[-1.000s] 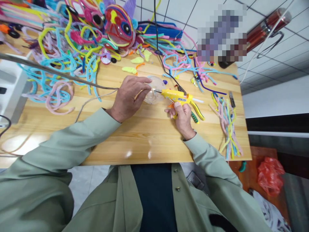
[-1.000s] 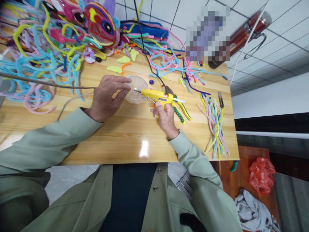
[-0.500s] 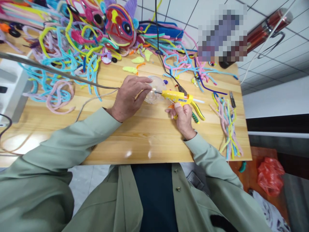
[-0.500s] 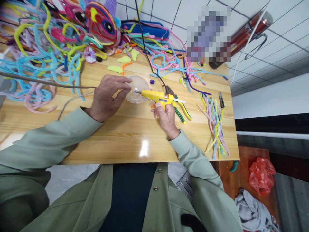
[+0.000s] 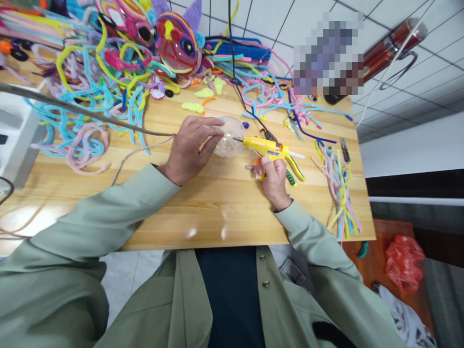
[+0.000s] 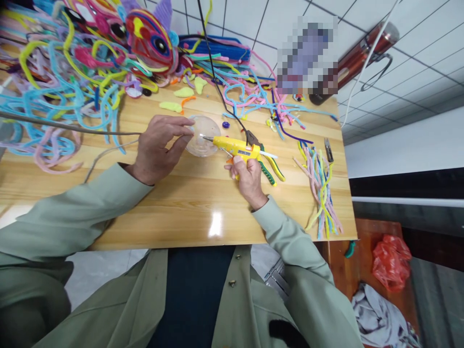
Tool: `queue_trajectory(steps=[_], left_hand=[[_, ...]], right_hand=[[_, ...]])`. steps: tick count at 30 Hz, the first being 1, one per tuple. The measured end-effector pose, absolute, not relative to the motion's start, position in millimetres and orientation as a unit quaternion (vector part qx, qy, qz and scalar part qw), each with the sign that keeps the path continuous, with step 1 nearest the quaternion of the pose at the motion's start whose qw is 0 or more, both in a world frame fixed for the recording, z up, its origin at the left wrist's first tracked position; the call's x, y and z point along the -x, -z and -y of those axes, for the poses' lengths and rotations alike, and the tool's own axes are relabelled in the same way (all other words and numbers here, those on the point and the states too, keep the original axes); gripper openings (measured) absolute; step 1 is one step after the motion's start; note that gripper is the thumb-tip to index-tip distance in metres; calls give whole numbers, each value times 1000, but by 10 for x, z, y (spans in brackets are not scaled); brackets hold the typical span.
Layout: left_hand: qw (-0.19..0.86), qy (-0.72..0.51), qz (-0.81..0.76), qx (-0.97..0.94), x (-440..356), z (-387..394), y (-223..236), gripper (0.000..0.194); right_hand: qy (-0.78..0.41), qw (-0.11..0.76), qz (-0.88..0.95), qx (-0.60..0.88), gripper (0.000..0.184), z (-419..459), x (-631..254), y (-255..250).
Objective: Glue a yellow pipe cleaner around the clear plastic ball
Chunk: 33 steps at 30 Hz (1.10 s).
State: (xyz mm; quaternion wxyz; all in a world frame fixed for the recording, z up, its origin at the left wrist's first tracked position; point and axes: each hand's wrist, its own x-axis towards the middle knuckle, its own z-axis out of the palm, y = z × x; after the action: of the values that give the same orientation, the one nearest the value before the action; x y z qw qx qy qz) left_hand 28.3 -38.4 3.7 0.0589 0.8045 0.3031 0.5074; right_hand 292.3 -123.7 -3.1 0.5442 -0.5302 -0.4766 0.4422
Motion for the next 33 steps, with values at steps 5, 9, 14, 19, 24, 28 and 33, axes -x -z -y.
queue_trajectory(steps=[5,9,14,19,24,28,33], left_hand=[[84,-497,-315,-804,-266,391,-31,8],[96,-461,-356,-807,-263,398,-37,16],[67,-507,-310,-801,-284,397,-49,11],[79,-500,-312,-804,-288,398,-47,10],[65,-503,-314,-803,-281,387,-27,13],[81,-461,-361,-807,-272,380,2,22],[94,-466,-345,-809,-261,388,-7,15]], right_hand=[[-428,536,486,542,79,1243,-2920,4],[-425,526,493,547,80,1239,-2915,-6],[-407,513,510,558,80,1245,-2931,21],[-431,544,489,529,80,1245,-2911,20],[-423,535,491,542,80,1245,-2913,4],[-414,526,500,550,79,1249,-2918,16],[-401,523,509,554,79,1257,-2907,32]])
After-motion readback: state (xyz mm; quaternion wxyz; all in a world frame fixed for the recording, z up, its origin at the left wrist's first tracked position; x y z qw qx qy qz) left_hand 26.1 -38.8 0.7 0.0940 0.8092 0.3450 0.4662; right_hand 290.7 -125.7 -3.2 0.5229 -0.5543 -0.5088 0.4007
